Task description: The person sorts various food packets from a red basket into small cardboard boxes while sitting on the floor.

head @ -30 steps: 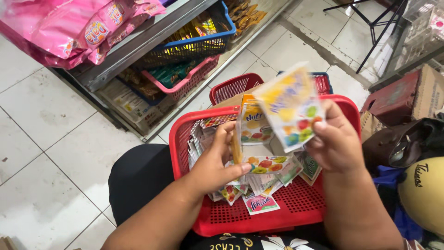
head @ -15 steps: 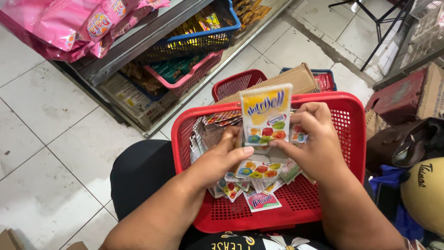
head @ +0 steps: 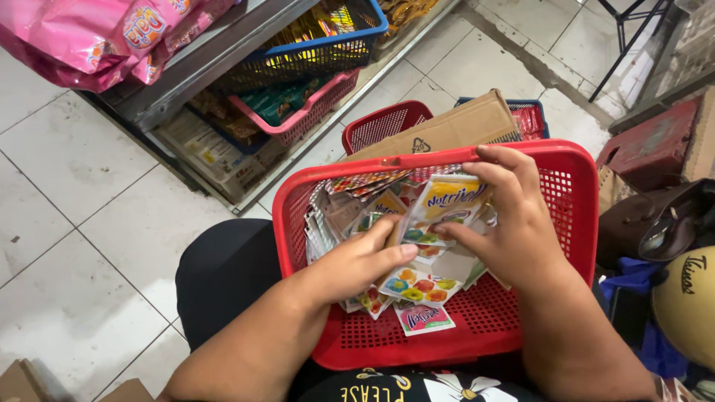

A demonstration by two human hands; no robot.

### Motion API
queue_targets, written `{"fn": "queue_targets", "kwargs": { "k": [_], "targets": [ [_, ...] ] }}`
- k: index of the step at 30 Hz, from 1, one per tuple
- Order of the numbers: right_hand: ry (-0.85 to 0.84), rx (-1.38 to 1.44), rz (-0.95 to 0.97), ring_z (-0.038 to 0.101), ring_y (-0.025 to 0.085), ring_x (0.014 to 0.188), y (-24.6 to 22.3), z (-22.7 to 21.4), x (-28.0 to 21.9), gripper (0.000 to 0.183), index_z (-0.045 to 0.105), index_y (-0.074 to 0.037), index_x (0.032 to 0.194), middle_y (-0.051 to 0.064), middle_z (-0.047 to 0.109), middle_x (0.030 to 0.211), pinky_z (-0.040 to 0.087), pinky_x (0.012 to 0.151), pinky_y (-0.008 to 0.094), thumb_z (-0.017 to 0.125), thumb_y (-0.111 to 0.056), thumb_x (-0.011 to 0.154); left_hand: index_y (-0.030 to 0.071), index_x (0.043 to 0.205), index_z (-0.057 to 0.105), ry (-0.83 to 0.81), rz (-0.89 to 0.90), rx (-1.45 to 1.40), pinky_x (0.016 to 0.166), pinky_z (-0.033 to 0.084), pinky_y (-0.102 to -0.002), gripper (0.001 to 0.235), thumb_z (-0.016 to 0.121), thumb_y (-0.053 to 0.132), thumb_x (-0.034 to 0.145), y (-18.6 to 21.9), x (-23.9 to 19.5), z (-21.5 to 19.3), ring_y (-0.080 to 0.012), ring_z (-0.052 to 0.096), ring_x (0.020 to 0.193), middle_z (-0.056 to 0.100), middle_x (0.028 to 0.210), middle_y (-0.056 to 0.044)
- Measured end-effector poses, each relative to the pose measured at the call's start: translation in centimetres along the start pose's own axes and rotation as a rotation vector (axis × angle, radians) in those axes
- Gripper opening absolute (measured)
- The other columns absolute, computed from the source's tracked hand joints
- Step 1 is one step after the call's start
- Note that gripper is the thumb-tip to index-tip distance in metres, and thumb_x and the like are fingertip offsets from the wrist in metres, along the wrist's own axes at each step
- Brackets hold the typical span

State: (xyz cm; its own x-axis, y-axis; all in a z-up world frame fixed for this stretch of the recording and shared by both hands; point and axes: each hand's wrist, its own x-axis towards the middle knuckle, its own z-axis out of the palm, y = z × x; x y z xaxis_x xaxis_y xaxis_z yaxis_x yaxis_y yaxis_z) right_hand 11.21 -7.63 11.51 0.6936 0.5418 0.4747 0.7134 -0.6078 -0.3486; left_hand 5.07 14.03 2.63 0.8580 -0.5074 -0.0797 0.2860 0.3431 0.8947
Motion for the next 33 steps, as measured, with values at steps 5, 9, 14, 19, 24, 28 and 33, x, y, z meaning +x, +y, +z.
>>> {"fn": "queue_targets", "kwargs": {
  "k": [5,9,14,19,24,28,33],
  "targets": [
    [-0.013,0.035,0.003,0.062,0.027,0.114,0.1,-0.1,-0.3,0.053,0.069,-0.006,0.114,0.017,0.046,0.145,0.055,0.098,0.04,0.093,-0.014,0.067,-0.004,0.153,0.033,0.074,-0.007,0.029,0.112,0.041,-0.033,0.07,0.056,0.036,0.1,0.0,0.0,0.0,-0.0213,0.05,0.136,0.051,0.148,-0.017],
    [-0.002,0.041,0.016,0.064,0.024,0.11,0.0,-0.5,-0.5,0.04,0.075,-0.007,0.108,0.015,0.049,0.145,0.056,0.095,0.038,0.09,-0.009,0.071,-0.006,0.152,0.034,0.085,-0.008,0.011,0.11,0.043,-0.033,0.07,0.054,0.036,0.1,0.4,-0.1,0.0,-0.0223,0.051,0.134,0.052,0.147,-0.018],
    [0.01,0.098,0.033,0.063,0.024,0.109,-0.1,-0.4,-0.3,0.042,0.074,-0.005,0.112,0.015,0.051,0.141,0.056,0.095,0.035,0.088,-0.006,0.073,-0.006,0.151,0.038,0.121,0.034,0.036,0.107,0.046,-0.034,0.067,0.055,0.036,0.101,0.6,-0.2,-0.1,-0.0236,0.055,0.129,0.056,0.142,-0.018],
    [0.274,0.431,0.18,0.063,0.018,0.099,0.6,-0.1,-0.7,0.03,0.063,-0.005,0.114,0.012,0.057,0.119,0.057,0.09,0.031,0.075,-0.002,0.086,-0.003,0.15,0.038,0.206,0.3,-0.05,0.109,0.051,-0.039,0.06,0.051,0.035,0.105,1.0,-0.6,-0.9,-0.0253,0.058,0.129,0.057,0.14,-0.019],
    [-0.15,0.155,0.141,0.071,0.019,0.08,1.1,0.4,-0.1,0.008,0.069,-0.006,0.098,0.01,0.072,0.091,0.056,0.075,0.032,0.07,-0.008,0.091,-0.001,0.144,0.042,0.344,0.416,-0.228,0.105,0.052,-0.041,0.048,0.046,0.031,0.108,0.8,-0.5,-1.5,-0.0264,0.061,0.123,0.059,0.136,-0.018],
    [-0.488,-0.037,0.16,0.071,0.033,0.085,-0.1,4.4,2.2,0.029,0.076,-0.008,0.109,0.015,0.074,0.096,0.054,0.074,0.04,0.075,-0.018,0.082,-0.002,0.148,0.043,0.382,0.473,-0.187,0.112,0.045,-0.037,0.048,0.043,0.03,0.112,0.0,-0.2,-2.1,-0.0222,0.056,0.129,0.057,0.142,-0.015],
    [-0.68,0.881,0.407,0.071,0.02,0.114,0.3,9.6,2.3,0.045,0.062,-0.011,0.135,0.01,0.072,0.129,0.059,0.093,0.033,0.068,-0.016,0.091,-0.001,0.151,0.041,0.384,0.453,-0.371,0.111,0.044,-0.037,0.052,0.045,0.031,0.11,-1.2,0.4,-2.5,-0.0222,0.055,0.13,0.056,0.143,-0.014]
  ]
}}
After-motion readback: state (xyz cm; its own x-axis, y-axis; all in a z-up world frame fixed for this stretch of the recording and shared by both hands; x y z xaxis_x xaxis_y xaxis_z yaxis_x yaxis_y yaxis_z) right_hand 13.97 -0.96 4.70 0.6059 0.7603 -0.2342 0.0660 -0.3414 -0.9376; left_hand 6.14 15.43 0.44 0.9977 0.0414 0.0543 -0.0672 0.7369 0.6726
